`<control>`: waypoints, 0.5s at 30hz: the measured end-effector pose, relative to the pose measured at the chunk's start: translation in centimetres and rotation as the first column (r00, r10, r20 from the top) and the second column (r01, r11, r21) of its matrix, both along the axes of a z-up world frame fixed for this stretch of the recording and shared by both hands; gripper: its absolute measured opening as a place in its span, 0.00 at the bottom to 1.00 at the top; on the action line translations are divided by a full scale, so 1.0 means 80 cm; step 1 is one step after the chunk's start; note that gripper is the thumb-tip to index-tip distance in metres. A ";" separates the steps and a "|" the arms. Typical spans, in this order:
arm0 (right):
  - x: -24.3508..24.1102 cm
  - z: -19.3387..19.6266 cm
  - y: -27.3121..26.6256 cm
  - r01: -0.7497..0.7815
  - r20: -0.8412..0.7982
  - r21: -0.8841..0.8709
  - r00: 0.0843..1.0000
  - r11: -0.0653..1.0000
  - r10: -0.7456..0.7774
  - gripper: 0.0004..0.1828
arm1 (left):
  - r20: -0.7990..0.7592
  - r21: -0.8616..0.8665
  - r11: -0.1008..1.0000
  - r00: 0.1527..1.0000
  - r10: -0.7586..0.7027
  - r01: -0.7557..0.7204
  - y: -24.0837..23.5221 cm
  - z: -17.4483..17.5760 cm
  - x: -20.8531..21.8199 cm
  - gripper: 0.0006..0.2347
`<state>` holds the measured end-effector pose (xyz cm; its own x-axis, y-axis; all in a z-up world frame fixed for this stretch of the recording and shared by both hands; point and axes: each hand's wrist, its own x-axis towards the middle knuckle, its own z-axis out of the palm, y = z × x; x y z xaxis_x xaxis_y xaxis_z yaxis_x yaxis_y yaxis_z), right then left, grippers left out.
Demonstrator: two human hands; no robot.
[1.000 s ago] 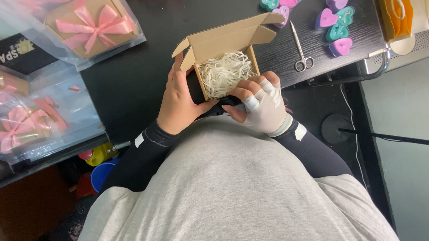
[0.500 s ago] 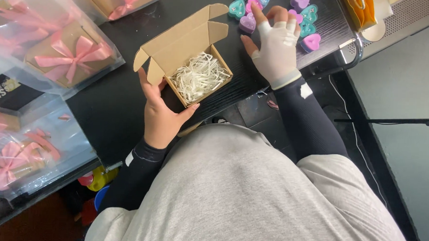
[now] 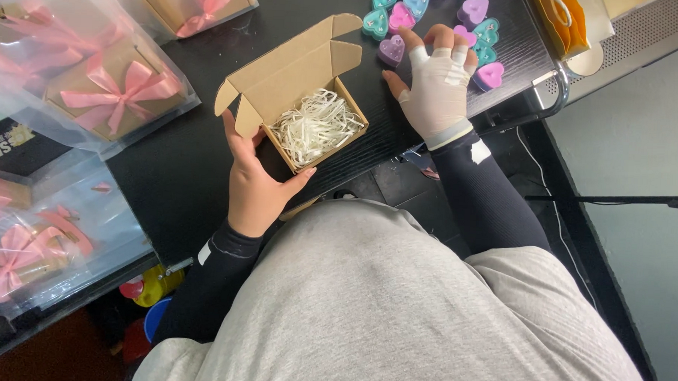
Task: Packing heart-shaped soaps into a cardboard box and then assembling a new flat cardboard box.
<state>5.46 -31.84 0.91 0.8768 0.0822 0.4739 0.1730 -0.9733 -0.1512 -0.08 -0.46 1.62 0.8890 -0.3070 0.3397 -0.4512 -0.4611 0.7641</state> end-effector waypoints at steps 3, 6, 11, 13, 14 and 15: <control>0.012 0.000 -0.004 -0.012 -0.007 -0.003 1.000 1.000 0.012 0.32 | -0.039 -0.044 0.999 0.999 0.010 -0.011 -0.005 0.012 -0.002 0.58; 0.019 -0.014 -0.010 -0.004 -0.022 0.000 1.000 1.000 0.004 0.30 | -0.031 -0.021 1.000 1.000 0.001 -0.002 -0.005 0.012 0.000 0.57; 0.008 -0.008 -0.012 -0.014 -0.032 0.021 0.999 1.000 0.015 0.32 | -0.025 -0.010 1.000 1.000 0.001 -0.002 -0.003 0.006 0.001 0.57; 0.007 -0.009 -0.014 -0.036 -0.026 0.048 0.999 0.998 0.037 0.36 | -0.014 0.015 1.000 1.000 0.003 -0.003 -0.003 0.007 0.000 0.57; 0.009 -0.010 -0.015 -0.023 -0.027 0.045 0.999 0.999 0.024 0.37 | -0.016 0.015 1.000 1.000 0.006 -0.006 -0.004 0.010 -0.001 0.57; 0.010 -0.011 -0.016 -0.010 -0.028 0.043 1.000 0.999 0.012 0.37 | -0.018 0.015 1.000 1.000 0.009 -0.009 -0.005 0.013 -0.001 0.57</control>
<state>6.28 -33.12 0.02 0.8892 0.0724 0.4518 0.1787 -0.9639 -0.1974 -0.18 -0.82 2.64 0.8976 -0.3037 0.3194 -0.4334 -0.4763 0.7651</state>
